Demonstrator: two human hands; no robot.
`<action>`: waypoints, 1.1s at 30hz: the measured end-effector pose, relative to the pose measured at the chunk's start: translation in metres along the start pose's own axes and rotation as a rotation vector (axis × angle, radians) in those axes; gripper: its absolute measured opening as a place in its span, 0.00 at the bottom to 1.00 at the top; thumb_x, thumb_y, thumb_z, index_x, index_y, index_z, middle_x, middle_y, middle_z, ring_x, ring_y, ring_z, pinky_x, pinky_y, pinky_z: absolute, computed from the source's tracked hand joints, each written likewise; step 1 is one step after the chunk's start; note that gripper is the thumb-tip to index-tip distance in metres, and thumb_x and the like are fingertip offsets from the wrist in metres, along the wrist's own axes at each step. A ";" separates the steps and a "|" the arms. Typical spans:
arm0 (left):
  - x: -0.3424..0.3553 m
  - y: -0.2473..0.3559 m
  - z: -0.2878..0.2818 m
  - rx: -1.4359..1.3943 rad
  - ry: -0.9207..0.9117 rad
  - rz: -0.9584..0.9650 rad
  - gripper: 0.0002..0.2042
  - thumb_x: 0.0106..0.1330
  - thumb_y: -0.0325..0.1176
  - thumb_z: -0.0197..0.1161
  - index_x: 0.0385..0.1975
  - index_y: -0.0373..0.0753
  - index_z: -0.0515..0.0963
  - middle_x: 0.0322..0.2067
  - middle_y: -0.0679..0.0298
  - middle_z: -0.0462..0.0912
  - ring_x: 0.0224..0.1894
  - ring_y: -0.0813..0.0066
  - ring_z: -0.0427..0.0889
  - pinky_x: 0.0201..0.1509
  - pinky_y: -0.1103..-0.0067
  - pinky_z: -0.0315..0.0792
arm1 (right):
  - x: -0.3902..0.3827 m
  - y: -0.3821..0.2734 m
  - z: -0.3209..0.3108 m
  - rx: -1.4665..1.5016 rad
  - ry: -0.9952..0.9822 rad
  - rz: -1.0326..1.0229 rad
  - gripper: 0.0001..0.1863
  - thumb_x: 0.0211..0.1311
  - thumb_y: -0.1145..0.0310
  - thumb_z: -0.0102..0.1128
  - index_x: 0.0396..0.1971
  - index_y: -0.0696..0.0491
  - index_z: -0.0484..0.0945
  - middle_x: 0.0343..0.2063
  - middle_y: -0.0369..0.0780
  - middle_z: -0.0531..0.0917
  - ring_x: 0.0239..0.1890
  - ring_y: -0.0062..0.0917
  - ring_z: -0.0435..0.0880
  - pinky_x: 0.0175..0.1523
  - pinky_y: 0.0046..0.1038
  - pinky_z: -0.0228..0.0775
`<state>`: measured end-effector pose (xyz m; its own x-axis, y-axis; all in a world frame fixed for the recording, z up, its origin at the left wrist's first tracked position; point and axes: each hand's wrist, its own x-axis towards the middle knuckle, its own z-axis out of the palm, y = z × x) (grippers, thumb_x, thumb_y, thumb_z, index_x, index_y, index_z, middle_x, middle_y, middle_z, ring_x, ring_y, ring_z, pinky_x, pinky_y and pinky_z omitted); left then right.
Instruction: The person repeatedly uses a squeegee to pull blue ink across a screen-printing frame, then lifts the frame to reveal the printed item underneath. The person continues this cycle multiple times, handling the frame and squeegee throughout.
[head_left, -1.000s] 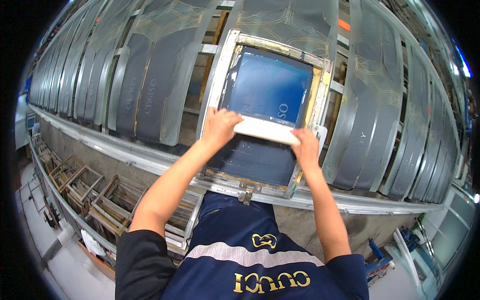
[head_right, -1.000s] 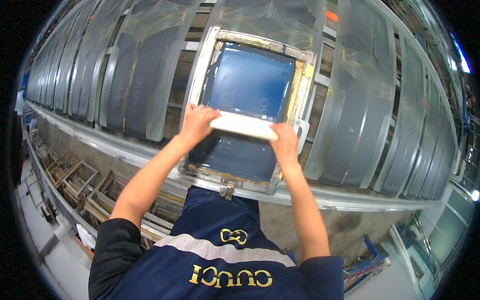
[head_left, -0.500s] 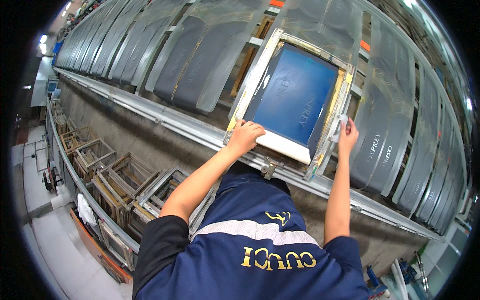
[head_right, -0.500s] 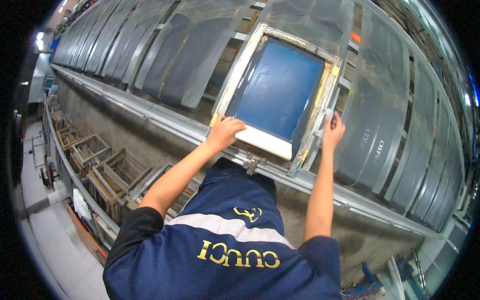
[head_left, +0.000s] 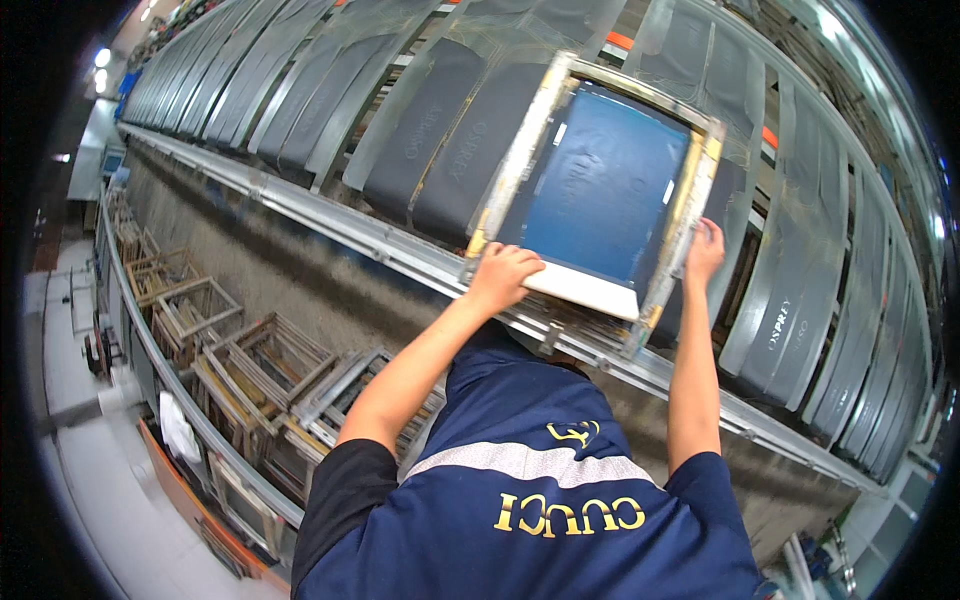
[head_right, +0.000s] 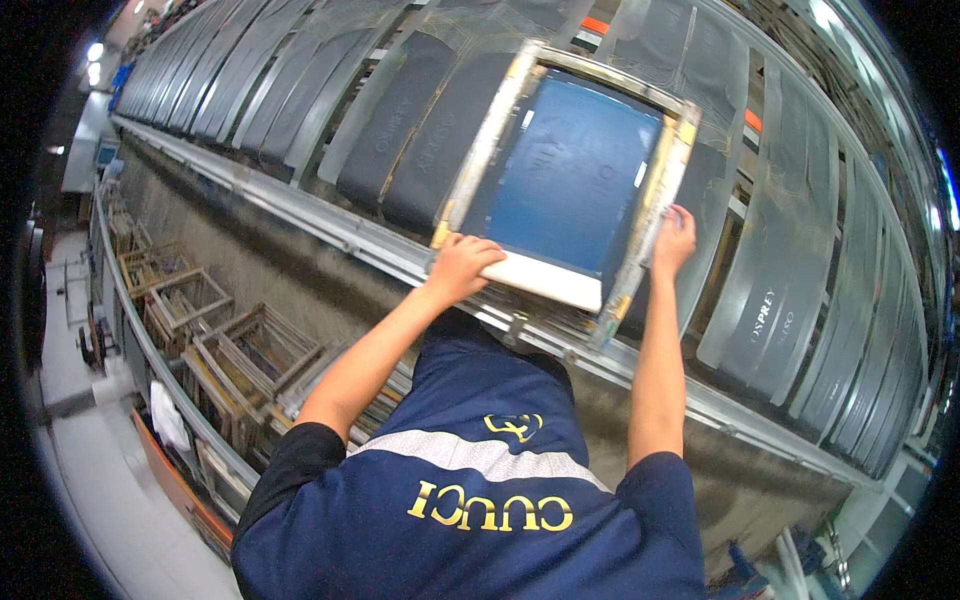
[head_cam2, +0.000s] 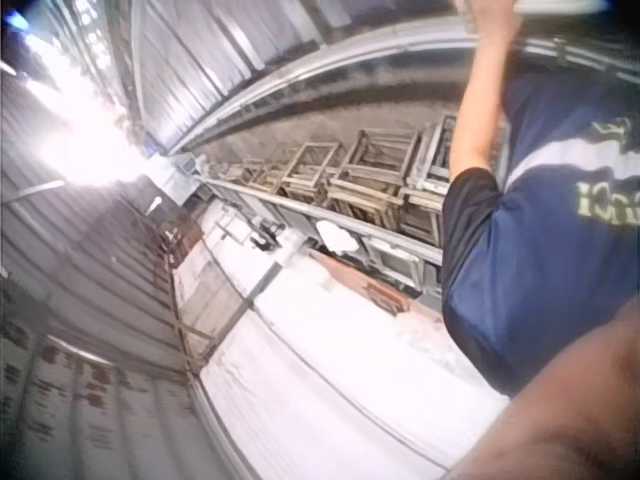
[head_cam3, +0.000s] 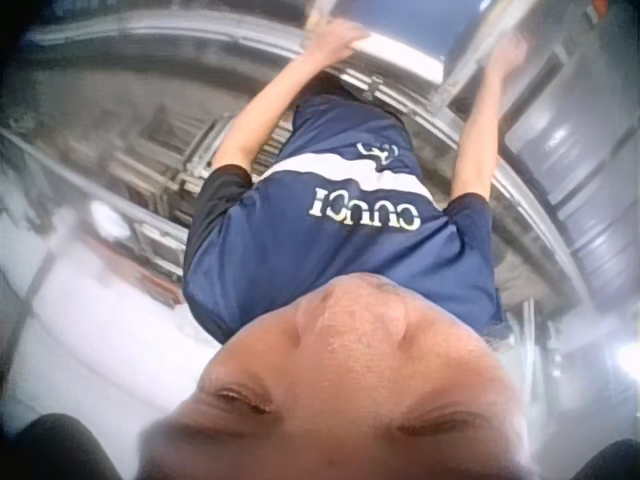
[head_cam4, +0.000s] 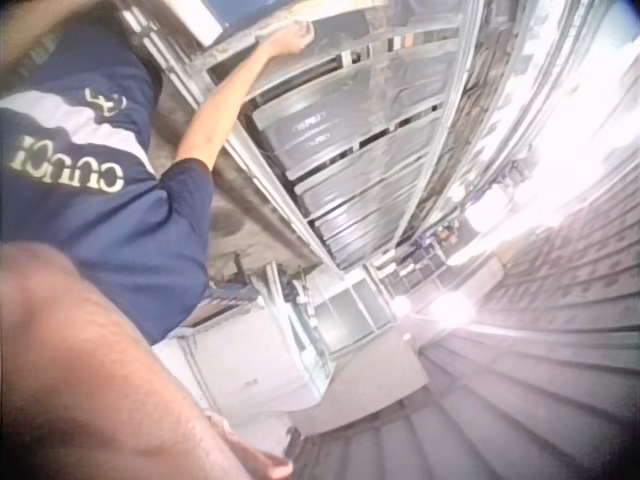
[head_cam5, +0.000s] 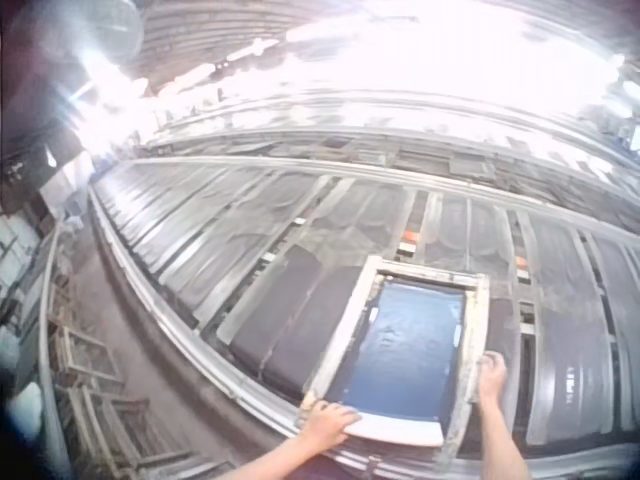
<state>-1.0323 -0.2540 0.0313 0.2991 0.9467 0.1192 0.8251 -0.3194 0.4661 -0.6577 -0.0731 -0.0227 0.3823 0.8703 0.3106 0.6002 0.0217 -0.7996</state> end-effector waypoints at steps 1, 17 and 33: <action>-0.007 -0.027 -0.017 0.027 -0.014 -0.004 0.22 0.49 0.27 0.70 0.48 0.50 0.83 0.49 0.73 0.85 0.53 0.71 0.81 0.59 0.67 0.65 | -0.015 -0.022 0.026 0.004 -0.025 0.050 0.10 0.68 0.63 0.63 0.43 0.50 0.85 0.38 0.44 0.89 0.42 0.35 0.87 0.51 0.35 0.75; -0.076 -0.295 -0.158 0.132 -0.172 0.083 0.31 0.45 0.22 0.69 0.56 0.49 0.80 0.56 0.69 0.82 0.58 0.68 0.78 0.62 0.64 0.66 | -0.140 -0.186 0.261 0.063 -0.032 0.145 0.11 0.71 0.61 0.59 0.45 0.49 0.84 0.29 0.42 0.85 0.30 0.29 0.82 0.41 0.35 0.73; -0.093 -0.296 -0.146 0.250 -0.078 0.116 0.31 0.48 0.24 0.67 0.57 0.55 0.80 0.57 0.76 0.83 0.55 0.72 0.80 0.54 0.63 0.60 | -0.132 -0.191 0.271 -0.097 -0.091 0.201 0.13 0.71 0.58 0.58 0.47 0.46 0.84 0.39 0.50 0.88 0.44 0.49 0.87 0.50 0.42 0.77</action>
<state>-1.3746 -0.2418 0.0100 0.4264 0.9003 0.0868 0.8730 -0.4348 0.2211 -1.0132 -0.0585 -0.0498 0.4387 0.8932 0.0988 0.5846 -0.2002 -0.7862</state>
